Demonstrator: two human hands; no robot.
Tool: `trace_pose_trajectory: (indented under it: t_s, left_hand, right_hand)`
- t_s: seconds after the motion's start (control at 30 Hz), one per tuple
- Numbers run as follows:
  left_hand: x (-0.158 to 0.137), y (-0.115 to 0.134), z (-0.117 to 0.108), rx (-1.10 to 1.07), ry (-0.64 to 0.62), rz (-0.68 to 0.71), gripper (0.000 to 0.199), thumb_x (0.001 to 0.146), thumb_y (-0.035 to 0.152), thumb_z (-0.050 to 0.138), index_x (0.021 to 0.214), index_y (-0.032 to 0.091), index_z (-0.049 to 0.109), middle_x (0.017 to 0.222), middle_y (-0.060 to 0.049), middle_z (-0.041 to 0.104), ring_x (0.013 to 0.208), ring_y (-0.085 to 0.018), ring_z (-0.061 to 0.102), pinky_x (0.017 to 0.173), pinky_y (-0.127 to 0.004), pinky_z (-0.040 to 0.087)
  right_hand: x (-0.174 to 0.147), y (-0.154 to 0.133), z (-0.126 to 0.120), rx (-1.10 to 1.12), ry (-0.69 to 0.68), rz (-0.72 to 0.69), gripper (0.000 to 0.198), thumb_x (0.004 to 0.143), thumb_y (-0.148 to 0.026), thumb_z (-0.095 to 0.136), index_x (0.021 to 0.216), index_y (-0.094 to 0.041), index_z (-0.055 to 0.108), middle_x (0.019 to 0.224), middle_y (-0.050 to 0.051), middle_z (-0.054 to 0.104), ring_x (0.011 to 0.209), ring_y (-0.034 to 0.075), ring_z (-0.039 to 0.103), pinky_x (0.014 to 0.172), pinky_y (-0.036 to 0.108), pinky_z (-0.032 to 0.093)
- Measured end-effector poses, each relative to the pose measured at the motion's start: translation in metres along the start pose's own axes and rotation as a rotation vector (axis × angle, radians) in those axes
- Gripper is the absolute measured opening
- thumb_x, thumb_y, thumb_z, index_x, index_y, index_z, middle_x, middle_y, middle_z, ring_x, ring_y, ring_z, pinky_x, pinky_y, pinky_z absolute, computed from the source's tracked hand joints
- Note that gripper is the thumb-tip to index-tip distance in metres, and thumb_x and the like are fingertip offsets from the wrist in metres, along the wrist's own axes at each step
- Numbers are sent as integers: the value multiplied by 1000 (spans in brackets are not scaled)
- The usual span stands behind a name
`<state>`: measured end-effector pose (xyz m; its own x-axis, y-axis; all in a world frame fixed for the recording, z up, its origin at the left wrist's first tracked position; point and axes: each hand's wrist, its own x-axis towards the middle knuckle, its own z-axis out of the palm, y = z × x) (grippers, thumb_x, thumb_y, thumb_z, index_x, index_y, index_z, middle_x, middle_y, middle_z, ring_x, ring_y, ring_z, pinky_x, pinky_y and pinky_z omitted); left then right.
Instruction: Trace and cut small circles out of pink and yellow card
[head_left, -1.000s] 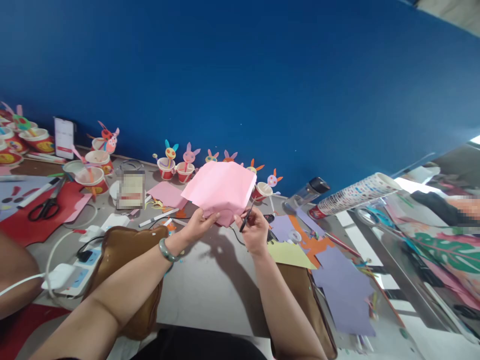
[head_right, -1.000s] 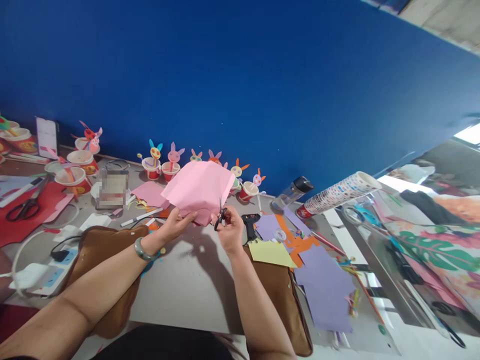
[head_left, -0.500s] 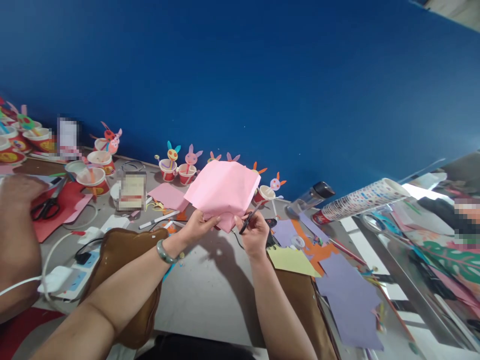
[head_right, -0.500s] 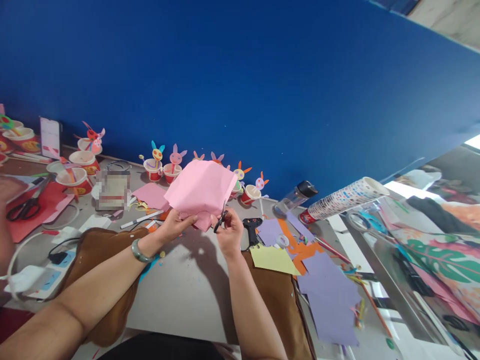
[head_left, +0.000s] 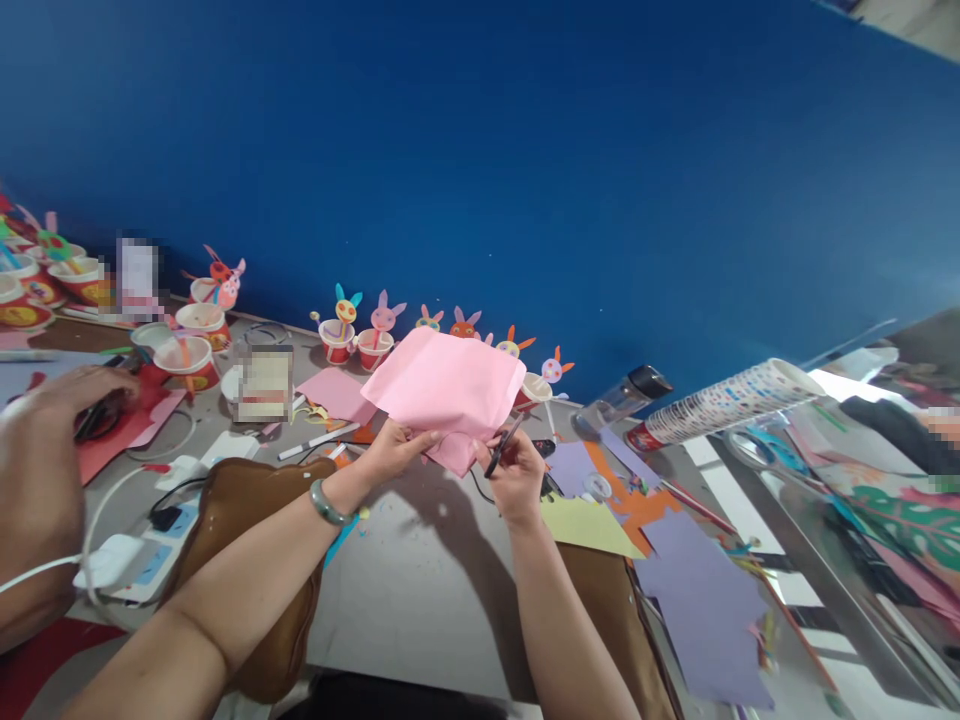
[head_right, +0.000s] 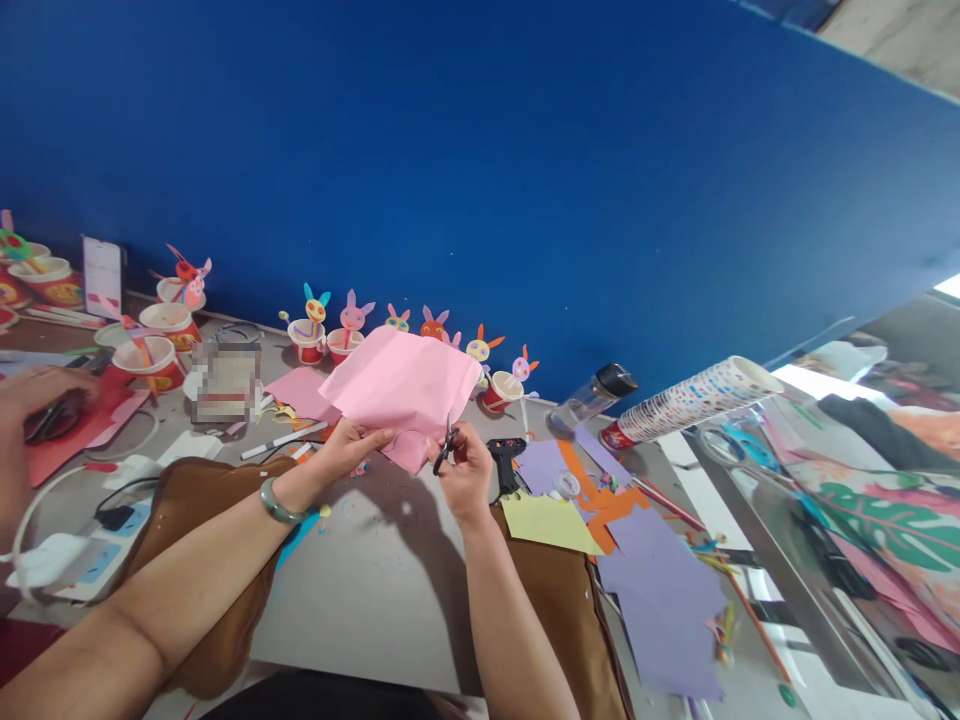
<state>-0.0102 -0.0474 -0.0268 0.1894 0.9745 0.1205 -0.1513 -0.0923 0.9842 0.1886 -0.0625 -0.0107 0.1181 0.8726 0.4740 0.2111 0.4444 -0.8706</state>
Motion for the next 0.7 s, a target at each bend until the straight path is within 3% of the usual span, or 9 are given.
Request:
trace_pose_trajectory:
  t_s: [0.1, 0.23, 0.3, 0.4, 0.5, 0.6, 0.7]
  left_hand:
    - [0, -3, -2, 4, 35, -24, 55, 71, 63, 84, 56, 17, 59, 53, 2, 52, 52, -9, 44, 49, -24, 36]
    - [-1, -3, -7, 2, 147, -58, 61, 79, 63, 78, 50, 21, 45, 44, 6, 33, 40, -6, 31, 38, -23, 23]
    - [-1, 0, -8, -14, 206, -46, 63, 79, 62, 78, 50, 22, 39, 44, 7, 28, 41, -6, 29, 38, -23, 24]
    - [-1, 5, -7, -49, 264, -22, 61, 76, 58, 81, 50, 21, 41, 47, 6, 33, 47, -6, 35, 42, -22, 30]
    - [1, 5, -5, -84, 291, -22, 55, 74, 53, 83, 50, 19, 47, 49, 5, 41, 53, -8, 43, 47, -21, 37]
    - [5, -4, -5, -128, 319, -23, 45, 68, 52, 86, 58, 16, 61, 57, 3, 54, 59, -9, 52, 54, -21, 45]
    - [7, -15, -3, -170, 327, -28, 45, 65, 53, 88, 60, 15, 65, 60, 1, 61, 62, -10, 58, 62, -24, 53]
  right_hand:
    - [-2, 2, -2, 20, 25, -14, 29, 77, -33, 83, 72, -22, 56, 73, -1, 62, 64, 12, 55, 60, 26, 46]
    - [-9, 4, -8, 44, 71, 60, 25, 79, -33, 82, 78, -22, 60, 82, 2, 71, 68, 14, 61, 65, 29, 52]
    - [-16, 5, -13, 42, 32, 106, 25, 80, -36, 82, 78, -22, 61, 84, 3, 71, 71, 15, 62, 67, 29, 52]
    - [-28, 6, -17, 10, -121, 151, 31, 79, -45, 83, 78, -22, 63, 90, 5, 73, 75, 17, 63, 71, 31, 53]
    - [-38, 9, -16, 7, -257, 197, 43, 76, -60, 82, 88, -21, 68, 83, 3, 69, 71, 17, 60, 67, 31, 50]
    - [-45, 14, -12, 15, -321, 239, 52, 76, -71, 79, 88, -21, 67, 79, 2, 65, 71, 17, 58, 66, 30, 48]
    - [-48, 20, -5, 30, -371, 282, 58, 74, -78, 76, 82, -21, 63, 79, 2, 64, 71, 16, 55, 66, 29, 46]
